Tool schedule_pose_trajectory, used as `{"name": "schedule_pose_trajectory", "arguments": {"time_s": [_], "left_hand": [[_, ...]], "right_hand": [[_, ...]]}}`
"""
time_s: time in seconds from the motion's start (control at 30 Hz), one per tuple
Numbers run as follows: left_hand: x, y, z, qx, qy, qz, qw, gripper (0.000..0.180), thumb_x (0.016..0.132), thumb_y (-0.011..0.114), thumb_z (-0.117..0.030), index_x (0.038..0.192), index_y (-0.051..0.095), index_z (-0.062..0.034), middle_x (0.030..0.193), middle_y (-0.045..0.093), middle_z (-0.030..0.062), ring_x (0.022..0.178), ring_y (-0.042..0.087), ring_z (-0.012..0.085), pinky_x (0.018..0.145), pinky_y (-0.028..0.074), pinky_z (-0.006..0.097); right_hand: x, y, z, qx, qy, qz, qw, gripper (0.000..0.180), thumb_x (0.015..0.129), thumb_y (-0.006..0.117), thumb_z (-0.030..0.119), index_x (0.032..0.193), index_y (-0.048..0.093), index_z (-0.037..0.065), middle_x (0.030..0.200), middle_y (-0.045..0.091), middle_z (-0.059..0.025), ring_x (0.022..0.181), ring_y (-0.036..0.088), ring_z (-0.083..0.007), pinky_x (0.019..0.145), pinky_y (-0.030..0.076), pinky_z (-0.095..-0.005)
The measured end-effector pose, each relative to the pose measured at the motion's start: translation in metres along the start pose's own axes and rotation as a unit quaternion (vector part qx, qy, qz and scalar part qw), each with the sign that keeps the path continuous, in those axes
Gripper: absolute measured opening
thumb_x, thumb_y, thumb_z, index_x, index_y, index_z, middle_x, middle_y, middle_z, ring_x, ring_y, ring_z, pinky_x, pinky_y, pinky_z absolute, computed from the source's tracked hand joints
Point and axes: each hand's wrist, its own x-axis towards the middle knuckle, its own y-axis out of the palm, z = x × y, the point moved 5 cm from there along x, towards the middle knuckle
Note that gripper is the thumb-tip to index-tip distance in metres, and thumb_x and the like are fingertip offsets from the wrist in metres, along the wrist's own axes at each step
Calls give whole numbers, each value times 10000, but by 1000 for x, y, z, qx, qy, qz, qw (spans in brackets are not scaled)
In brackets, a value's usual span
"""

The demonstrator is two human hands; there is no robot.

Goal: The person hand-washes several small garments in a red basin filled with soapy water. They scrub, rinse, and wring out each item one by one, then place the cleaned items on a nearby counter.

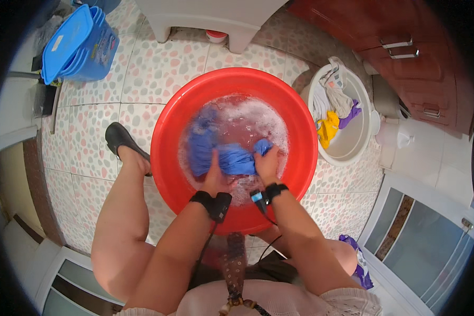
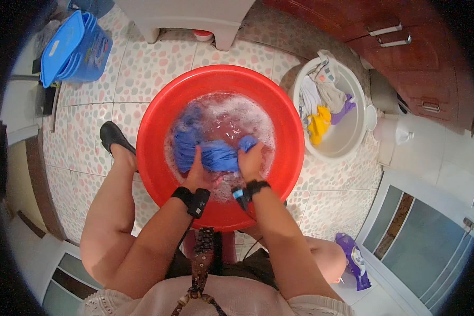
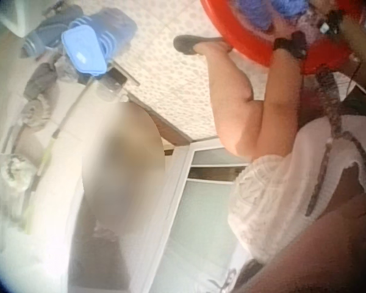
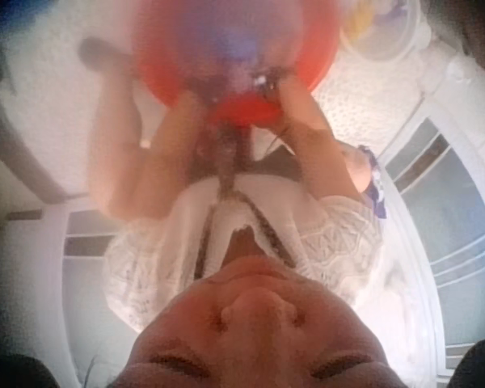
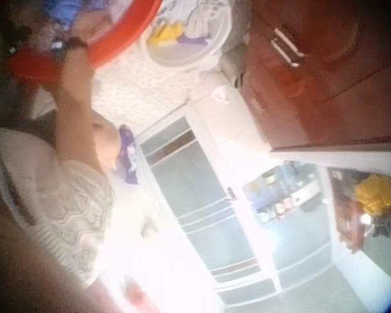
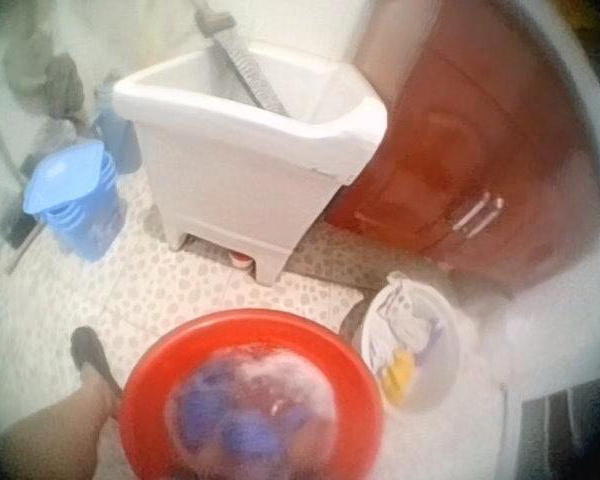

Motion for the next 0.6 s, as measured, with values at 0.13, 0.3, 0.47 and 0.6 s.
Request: {"name": "schedule_pose_trajectory", "arguments": {"time_s": [0.13, 0.3, 0.47, 0.6], "left_hand": [[-1, 34, 8, -29, -28, 186, 982, 580, 919, 475, -611, 1150, 583, -90, 1042, 655, 75, 955, 637, 229, 873, 519, 383], [19, 26, 8, 69, -2, 125, 990, 384, 984, 464, -409, 1044, 605, -57, 934, 668, 106, 809, 660, 235, 776, 549, 373], [33, 15, -6, 168, 170, 77, 968, 299, 968, 514, -348, 1024, 615, -73, 906, 660, 72, 795, 637, 196, 705, 527, 376], [21, 16, 12, 127, 132, 33, 982, 215, 955, 548, -285, 1008, 625, -91, 905, 661, 56, 830, 616, 186, 699, 495, 407]], "right_hand": [[-66, -25, 45, 264, -131, 51, 954, 493, 801, 733, 164, 1141, 418, -4, 882, 616, -206, 826, 633, -323, 767, 495, -354], [-99, -32, 74, 125, -128, 119, 977, 267, 902, 624, 278, 914, 575, 15, 753, 609, -173, 732, 631, -281, 676, 479, -364], [-79, -4, 79, 6, -178, 83, 981, 399, 967, 462, 355, 873, 635, 8, 783, 626, -261, 768, 632, -403, 693, 470, -473], [-22, 3, 56, -130, -140, 87, 978, 396, 936, 503, 369, 935, 618, -11, 871, 642, -281, 802, 617, -441, 732, 476, -485]]}}
